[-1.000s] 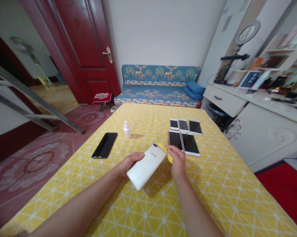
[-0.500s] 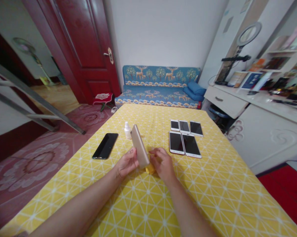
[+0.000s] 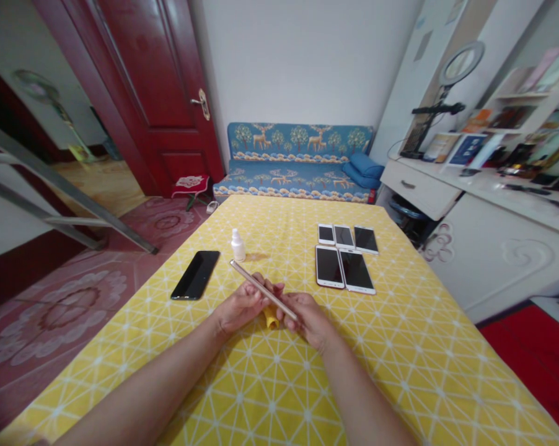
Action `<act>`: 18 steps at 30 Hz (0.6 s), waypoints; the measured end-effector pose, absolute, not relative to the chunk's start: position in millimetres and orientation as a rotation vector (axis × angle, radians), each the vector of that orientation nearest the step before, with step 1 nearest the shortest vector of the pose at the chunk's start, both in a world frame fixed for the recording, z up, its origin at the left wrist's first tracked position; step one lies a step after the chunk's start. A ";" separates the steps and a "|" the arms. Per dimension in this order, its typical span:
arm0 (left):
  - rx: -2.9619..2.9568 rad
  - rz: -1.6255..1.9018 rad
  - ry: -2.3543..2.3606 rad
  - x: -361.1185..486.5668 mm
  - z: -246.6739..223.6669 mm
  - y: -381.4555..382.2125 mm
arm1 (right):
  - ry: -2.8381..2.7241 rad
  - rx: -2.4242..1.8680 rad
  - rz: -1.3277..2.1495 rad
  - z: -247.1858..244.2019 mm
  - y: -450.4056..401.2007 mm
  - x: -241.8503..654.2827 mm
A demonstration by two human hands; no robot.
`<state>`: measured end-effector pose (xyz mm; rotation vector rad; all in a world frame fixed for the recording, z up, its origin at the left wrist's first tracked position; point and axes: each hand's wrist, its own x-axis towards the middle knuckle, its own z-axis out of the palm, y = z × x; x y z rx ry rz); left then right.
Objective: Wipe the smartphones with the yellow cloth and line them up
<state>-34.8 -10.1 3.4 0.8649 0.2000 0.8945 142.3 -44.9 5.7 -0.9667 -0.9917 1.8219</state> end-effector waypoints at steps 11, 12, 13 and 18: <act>0.863 0.936 0.405 -33.0 -7.1 -4.7 | -0.655 -1.086 1.316 26.3 -44.7 185.0; 0.885 0.918 0.400 -33.7 -7.2 -4.2 | -0.578 -1.072 1.192 27.5 -42.6 195.7; 0.908 0.898 0.401 -34.1 -6.9 -4.0 | -0.505 -1.043 1.055 27.7 -40.6 207.8; 0.971 0.833 0.450 -33.0 -4.3 -4.8 | -0.246 -1.098 0.381 15.6 -41.6 278.8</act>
